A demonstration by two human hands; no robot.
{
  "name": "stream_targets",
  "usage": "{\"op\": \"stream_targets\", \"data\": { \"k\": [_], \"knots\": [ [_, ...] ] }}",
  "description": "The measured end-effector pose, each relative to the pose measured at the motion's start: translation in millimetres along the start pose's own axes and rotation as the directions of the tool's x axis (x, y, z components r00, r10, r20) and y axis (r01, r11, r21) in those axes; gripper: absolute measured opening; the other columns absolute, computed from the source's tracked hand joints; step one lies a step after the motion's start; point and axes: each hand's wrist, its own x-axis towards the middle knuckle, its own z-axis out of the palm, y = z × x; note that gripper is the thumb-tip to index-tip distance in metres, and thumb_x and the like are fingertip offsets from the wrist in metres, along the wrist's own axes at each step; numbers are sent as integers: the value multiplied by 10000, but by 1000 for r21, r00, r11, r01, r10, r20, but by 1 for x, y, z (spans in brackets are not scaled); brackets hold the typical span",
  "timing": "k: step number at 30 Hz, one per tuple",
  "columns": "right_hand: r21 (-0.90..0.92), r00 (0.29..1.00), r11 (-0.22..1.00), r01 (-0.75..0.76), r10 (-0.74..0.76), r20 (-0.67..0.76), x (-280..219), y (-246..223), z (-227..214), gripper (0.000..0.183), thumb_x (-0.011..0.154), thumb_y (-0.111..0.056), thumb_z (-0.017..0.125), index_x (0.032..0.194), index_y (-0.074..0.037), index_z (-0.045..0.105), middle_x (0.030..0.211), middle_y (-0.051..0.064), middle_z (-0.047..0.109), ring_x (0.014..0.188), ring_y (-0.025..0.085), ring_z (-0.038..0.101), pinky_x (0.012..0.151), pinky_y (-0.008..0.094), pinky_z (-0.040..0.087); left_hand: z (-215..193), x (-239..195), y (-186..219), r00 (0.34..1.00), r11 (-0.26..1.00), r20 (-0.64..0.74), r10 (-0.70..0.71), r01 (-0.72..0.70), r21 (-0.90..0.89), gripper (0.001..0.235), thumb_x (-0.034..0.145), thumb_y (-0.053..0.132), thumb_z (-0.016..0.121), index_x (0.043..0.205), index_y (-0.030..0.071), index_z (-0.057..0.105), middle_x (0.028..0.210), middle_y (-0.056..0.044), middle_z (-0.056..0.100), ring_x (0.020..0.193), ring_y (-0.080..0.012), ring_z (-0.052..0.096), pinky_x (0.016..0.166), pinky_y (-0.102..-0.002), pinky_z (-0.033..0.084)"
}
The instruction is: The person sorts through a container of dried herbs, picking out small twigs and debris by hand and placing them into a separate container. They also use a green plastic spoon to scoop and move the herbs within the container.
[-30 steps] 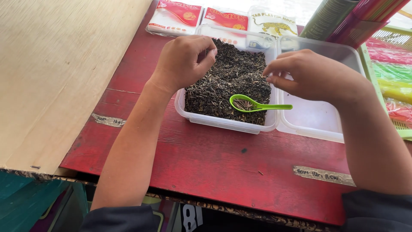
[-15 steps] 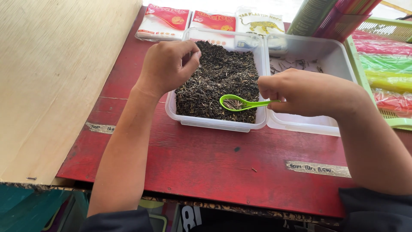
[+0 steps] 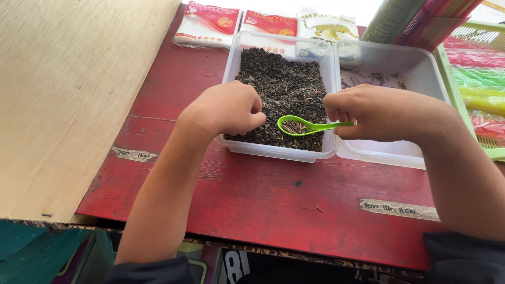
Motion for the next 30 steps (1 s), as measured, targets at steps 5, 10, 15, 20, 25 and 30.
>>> {"op": "stream_targets", "data": {
  "k": [5,10,15,20,25,30],
  "knots": [
    [-15,1000,1000,7,-8,-7,-1,0,-1,121,877,-284,643,869,-178,583,798,-5,641,762,190,580,716,343,464,24,30,-14,995,999,-96,20,-17,32,301,902,298,502,745,116,685,860,-125,691,859,-329,642,660,-505,531],
    [-24,999,999,30,-31,-16,-2,1,0,122,866,-237,616,766,-181,576,708,-25,615,706,171,548,690,331,453,45,59,-28,984,993,-133,114,-111,31,347,912,270,467,1135,102,672,1167,-200,690,1089,-406,640,834,-566,529],
    [22,995,998,64,-62,-78,-7,2,-4,162,851,-218,643,712,-151,594,666,-4,603,683,178,530,690,321,447,33,50,-27,924,966,-310,223,-252,-56,275,921,153,466,967,90,730,985,-99,761,907,-306,694,690,-499,539],
    [-5,998,999,32,-32,-55,-10,2,-7,155,873,-263,633,751,-168,618,723,-6,639,741,191,571,722,341,462,31,50,-36,757,928,-578,306,-373,3,226,917,151,524,972,122,741,908,-72,772,804,-309,701,645,-491,522],
    [9,998,999,42,-42,-36,-11,2,-8,72,848,-247,640,838,-176,642,827,-21,698,841,192,627,784,346,499,33,49,-45,655,924,-692,304,-380,46,167,914,144,556,967,133,713,834,-72,739,685,-349,655,566,-490,470],
    [12,1000,1000,-4,4,-26,-13,0,-11,143,884,-323,647,920,-186,664,877,-13,731,869,187,671,796,354,527,40,60,-47,629,910,-697,345,-405,85,104,961,149,564,1020,121,645,731,-32,660,650,-324,613,643,-477,483]
  ]
}}
